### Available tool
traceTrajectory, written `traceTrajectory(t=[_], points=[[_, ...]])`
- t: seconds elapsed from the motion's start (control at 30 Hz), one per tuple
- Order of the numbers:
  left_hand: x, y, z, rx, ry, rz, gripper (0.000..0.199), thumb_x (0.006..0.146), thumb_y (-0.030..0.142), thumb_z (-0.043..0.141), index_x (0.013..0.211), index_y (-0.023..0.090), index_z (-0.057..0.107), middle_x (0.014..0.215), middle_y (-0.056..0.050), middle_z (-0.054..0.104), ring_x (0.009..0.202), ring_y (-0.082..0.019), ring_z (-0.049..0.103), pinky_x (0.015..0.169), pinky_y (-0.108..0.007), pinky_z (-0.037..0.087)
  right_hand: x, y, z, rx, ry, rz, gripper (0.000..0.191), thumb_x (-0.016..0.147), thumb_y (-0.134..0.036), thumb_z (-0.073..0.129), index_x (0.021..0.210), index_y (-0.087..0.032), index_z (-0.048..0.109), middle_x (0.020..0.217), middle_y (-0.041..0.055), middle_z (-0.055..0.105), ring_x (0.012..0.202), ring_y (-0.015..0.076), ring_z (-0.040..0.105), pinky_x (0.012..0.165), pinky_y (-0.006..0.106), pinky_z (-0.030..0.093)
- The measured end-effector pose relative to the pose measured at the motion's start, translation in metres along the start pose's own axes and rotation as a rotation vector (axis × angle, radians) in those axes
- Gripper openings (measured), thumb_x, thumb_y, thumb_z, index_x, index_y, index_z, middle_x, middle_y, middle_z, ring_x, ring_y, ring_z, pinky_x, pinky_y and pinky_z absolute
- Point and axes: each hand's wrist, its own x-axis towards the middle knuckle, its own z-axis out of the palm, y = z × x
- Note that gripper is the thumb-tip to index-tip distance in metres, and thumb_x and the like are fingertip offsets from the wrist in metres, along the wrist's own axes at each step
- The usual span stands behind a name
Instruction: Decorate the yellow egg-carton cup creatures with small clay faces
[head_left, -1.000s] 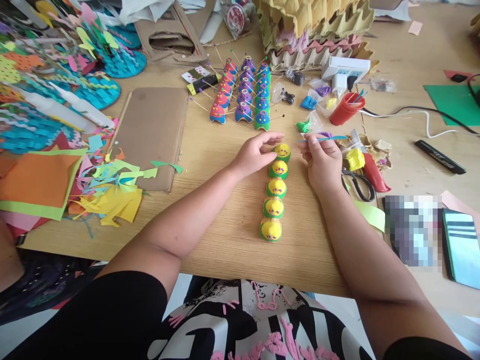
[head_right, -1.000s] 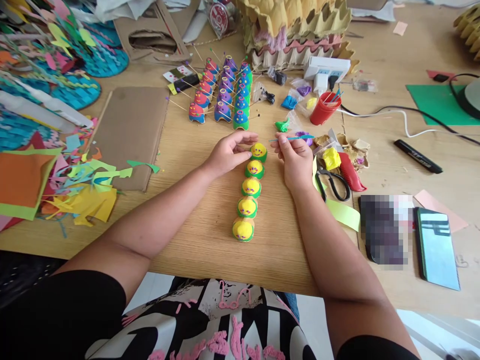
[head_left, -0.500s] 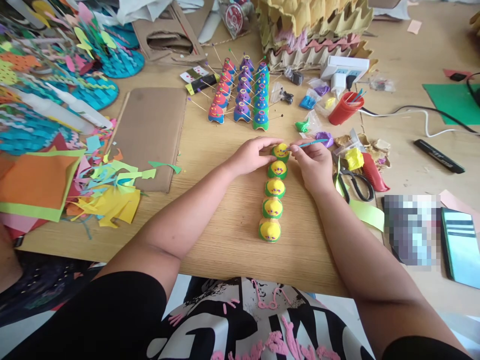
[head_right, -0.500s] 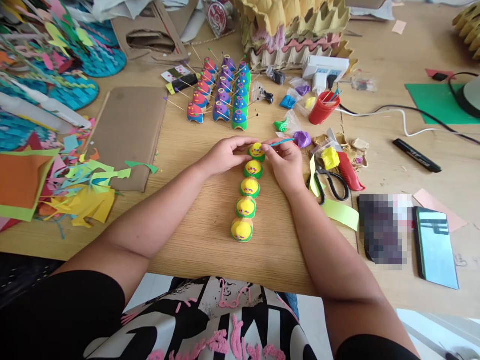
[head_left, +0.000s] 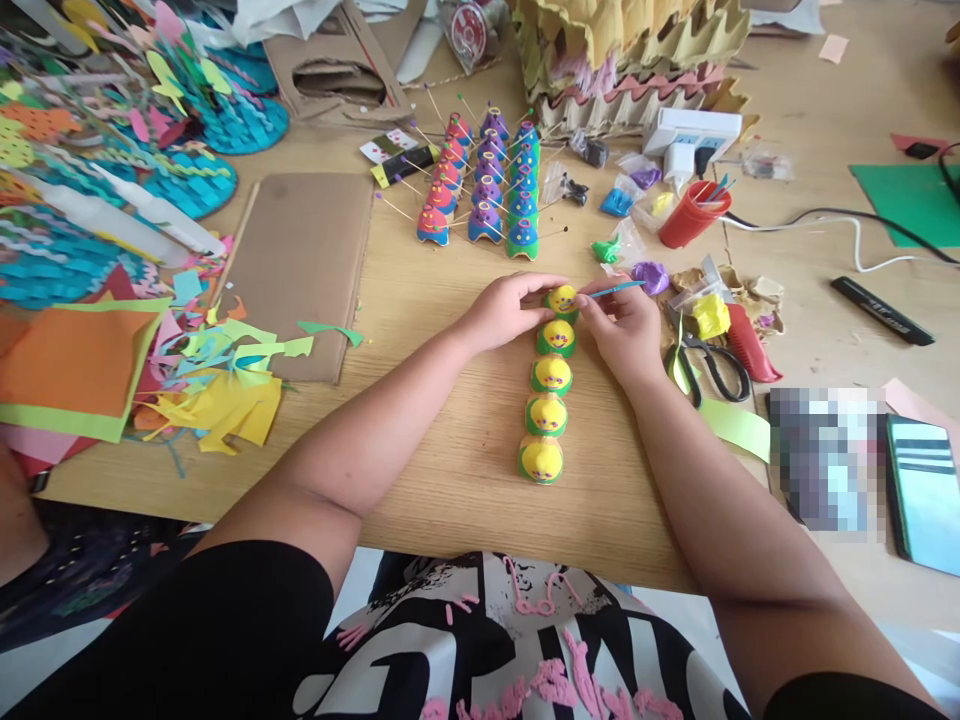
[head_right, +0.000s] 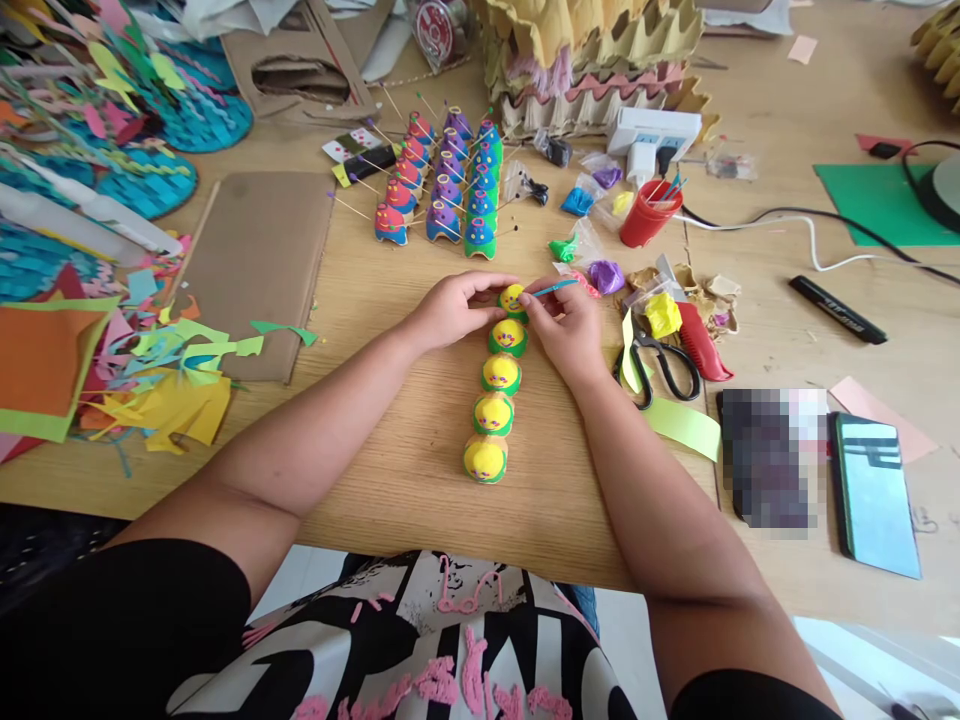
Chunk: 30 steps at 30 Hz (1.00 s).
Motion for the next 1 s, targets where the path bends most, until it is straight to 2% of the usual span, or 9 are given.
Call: traceTrajectory(t=[0.2, 0.43, 0.63, 1.0], points=[[-0.0009, 0.0004, 0.0003, -0.003, 0.005, 0.009, 0.052, 0.083, 0.033, 0.085, 0.133, 0.020, 0.076, 0.144, -0.011, 0.074, 0.135, -0.028, 0.068, 0.123, -0.044, 0.051, -0.0008, -0.0017, -0.0010, -0.062, 0.037, -0.055, 0.035, 0.090, -0.060, 0.078, 0.084, -0.025, 0.074, 0.084, 0.0027, 0.072, 0.075, 0.0172, 0.062, 0.070, 0.035, 0.053], [0.0000, -0.0029, 0.0012, 0.033, 0.012, 0.025, 0.054, 0.084, 0.030, 0.084, 0.136, 0.018, 0.074, 0.144, -0.012, 0.074, 0.133, -0.027, 0.069, 0.121, -0.044, 0.052, -0.0004, 0.0004, 0.0017, -0.044, 0.031, -0.161, 0.028, 0.092, -0.052, 0.078, 0.085, -0.024, 0.074, 0.105, 0.0063, 0.079, 0.103, 0.0222, 0.073, 0.083, 0.037, 0.059], [0.0001, -0.0038, 0.0025, 0.028, -0.007, 0.050, 0.055, 0.086, 0.027, 0.080, 0.139, 0.016, 0.072, 0.146, -0.014, 0.072, 0.135, -0.027, 0.069, 0.120, -0.043, 0.053, -0.0014, 0.0044, 0.0042, -0.021, -0.021, -0.156, 0.018, 0.094, -0.042, 0.077, 0.088, -0.025, 0.075, 0.104, 0.0043, 0.081, 0.101, 0.0209, 0.076, 0.084, 0.037, 0.062], [0.0005, -0.0064, 0.0023, 0.069, 0.002, 0.069, 0.055, 0.085, 0.031, 0.082, 0.138, 0.018, 0.073, 0.144, -0.013, 0.073, 0.133, -0.028, 0.069, 0.119, -0.043, 0.054, -0.0009, 0.0027, 0.0040, -0.065, -0.017, -0.184, 0.009, 0.095, -0.029, 0.074, 0.087, -0.025, 0.075, 0.101, 0.0034, 0.082, 0.098, 0.0202, 0.077, 0.083, 0.036, 0.062]])
